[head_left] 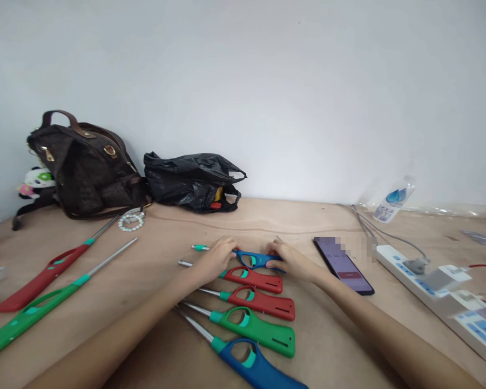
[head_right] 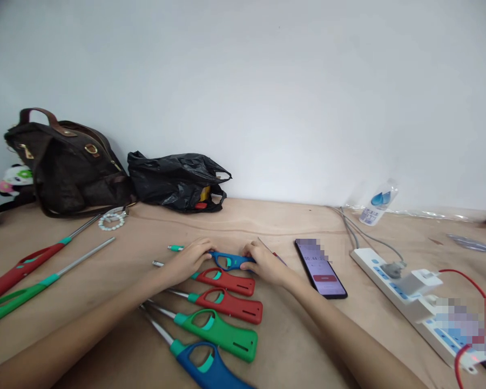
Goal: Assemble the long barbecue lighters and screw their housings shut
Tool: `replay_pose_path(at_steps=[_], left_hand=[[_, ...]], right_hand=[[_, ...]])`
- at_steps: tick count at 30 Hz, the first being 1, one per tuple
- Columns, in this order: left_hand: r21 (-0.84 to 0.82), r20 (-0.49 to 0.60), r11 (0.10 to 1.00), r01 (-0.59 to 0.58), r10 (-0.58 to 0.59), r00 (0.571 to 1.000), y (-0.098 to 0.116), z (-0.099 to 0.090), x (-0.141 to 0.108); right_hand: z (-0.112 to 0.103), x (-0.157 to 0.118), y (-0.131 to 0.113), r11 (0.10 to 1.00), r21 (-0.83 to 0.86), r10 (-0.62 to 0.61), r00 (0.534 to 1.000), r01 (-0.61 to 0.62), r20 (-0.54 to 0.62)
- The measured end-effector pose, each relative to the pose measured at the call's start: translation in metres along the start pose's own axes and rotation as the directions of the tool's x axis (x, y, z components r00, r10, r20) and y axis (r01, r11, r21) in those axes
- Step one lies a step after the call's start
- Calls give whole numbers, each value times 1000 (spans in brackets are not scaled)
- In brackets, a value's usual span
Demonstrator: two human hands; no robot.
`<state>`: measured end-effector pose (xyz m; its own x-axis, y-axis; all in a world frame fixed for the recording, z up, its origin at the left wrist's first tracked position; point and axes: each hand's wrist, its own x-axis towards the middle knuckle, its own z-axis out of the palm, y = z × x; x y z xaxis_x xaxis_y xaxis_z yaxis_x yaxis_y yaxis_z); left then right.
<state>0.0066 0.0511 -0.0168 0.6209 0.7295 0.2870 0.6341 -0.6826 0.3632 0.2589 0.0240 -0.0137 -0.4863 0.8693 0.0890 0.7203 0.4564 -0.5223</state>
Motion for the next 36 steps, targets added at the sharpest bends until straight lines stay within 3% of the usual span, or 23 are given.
replay_pose_path(at_steps=[7,14,22,29,36], left_hand=[[151,-25,986,-67,71,997,3,-8,3],[237,-40,965,-115,128,991,5,-14,2],[258,-68,948,-187,211,975,15,-24,2],[392,-58,885,-250,295,954,46,-29,-1],[422,-43,867,-267,313,949,58,-32,-3]], right_hand=[[-4,-4,-16,1000,-23,4,996,-6,-84],[-4,-4,-24,975,-222,-8,985,-30,-170],[-11,-7,-37,983,-183,-28,997,16,-66],[-7,-11,-59,929,-365,38,997,-63,-74],[-8,-11,-62,869,-493,-3,996,-42,-91]])
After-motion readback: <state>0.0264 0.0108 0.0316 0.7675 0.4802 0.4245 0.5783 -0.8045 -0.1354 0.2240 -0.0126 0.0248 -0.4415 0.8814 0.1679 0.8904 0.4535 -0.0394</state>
